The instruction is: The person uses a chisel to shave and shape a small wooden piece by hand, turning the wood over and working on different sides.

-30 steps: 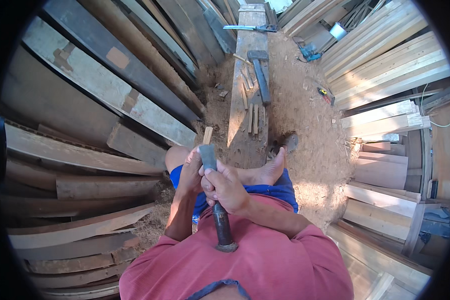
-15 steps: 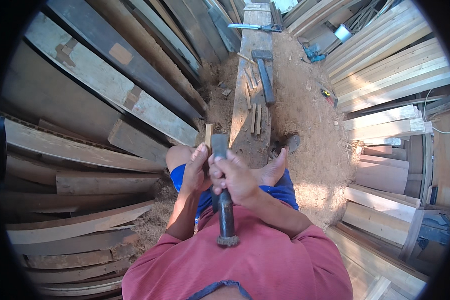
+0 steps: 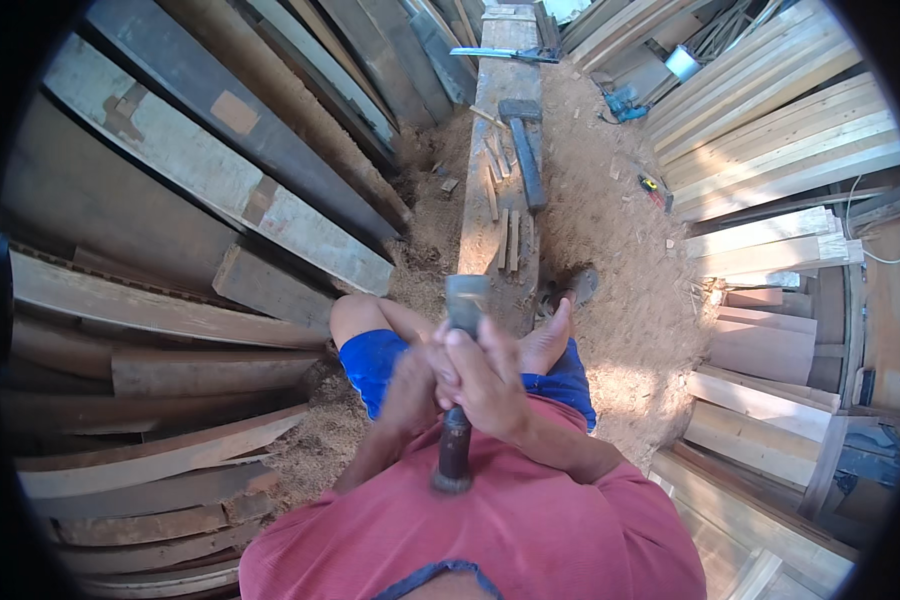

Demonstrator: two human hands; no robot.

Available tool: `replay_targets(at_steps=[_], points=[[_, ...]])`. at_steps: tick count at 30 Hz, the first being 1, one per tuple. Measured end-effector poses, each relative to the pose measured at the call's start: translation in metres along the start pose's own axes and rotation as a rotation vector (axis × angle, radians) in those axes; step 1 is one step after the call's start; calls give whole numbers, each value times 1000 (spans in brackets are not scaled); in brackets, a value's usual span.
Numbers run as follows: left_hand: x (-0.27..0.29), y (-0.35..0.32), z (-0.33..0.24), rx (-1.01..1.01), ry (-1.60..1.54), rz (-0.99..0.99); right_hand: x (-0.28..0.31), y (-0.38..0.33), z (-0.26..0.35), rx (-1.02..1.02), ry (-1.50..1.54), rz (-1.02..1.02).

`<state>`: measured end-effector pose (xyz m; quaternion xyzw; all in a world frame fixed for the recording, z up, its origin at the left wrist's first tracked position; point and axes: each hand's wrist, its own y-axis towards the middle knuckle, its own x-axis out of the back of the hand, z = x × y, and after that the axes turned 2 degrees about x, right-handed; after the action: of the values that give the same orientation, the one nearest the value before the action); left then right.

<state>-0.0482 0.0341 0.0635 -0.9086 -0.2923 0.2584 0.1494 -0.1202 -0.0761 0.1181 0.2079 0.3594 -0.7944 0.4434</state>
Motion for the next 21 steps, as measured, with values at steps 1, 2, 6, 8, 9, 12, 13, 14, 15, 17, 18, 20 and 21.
replay_targets(at_steps=[1, 2, 6, 8, 9, 12, 13, 14, 15, 17, 18, 20, 21], points=[[5, -11, 32, 29, 22, 58, 1, -5, 12, 188, -81, 36], [14, -15, 58, 74, 46, 117, 5, -8, 18, 372, -155, 59], [31, -2, 38, 144, -116, -55, 52, 26, 15, 340, -441, -27], [43, 18, 17, -98, 163, 45, 60, 39, 13, 253, -546, -109], [44, 23, 7, -109, 165, 43, 60, 40, 15, 250, -544, -77], [42, 32, -17, -338, 664, 31, 49, 38, 25, 198, -664, -47], [42, 34, -25, -360, 767, 45, 56, 41, 23, 181, -660, -34], [40, 38, -30, -382, 870, 60, 61, 42, 22, 188, -661, -41], [37, 44, -31, -387, 871, 69, 64, 42, 21, 231, -610, -74], [36, 54, -28, -775, 347, -242, 70, 45, 17, 279, -557, -97], [53, 57, -25, -775, 317, -269, 73, 46, 15, 254, -392, -131], [64, 57, -23, -687, 54, -199, 78, 49, 10, 232, -231, -158], [63, 56, -16, -694, 53, -202, 79, 51, 8, 189, -166, -157]])
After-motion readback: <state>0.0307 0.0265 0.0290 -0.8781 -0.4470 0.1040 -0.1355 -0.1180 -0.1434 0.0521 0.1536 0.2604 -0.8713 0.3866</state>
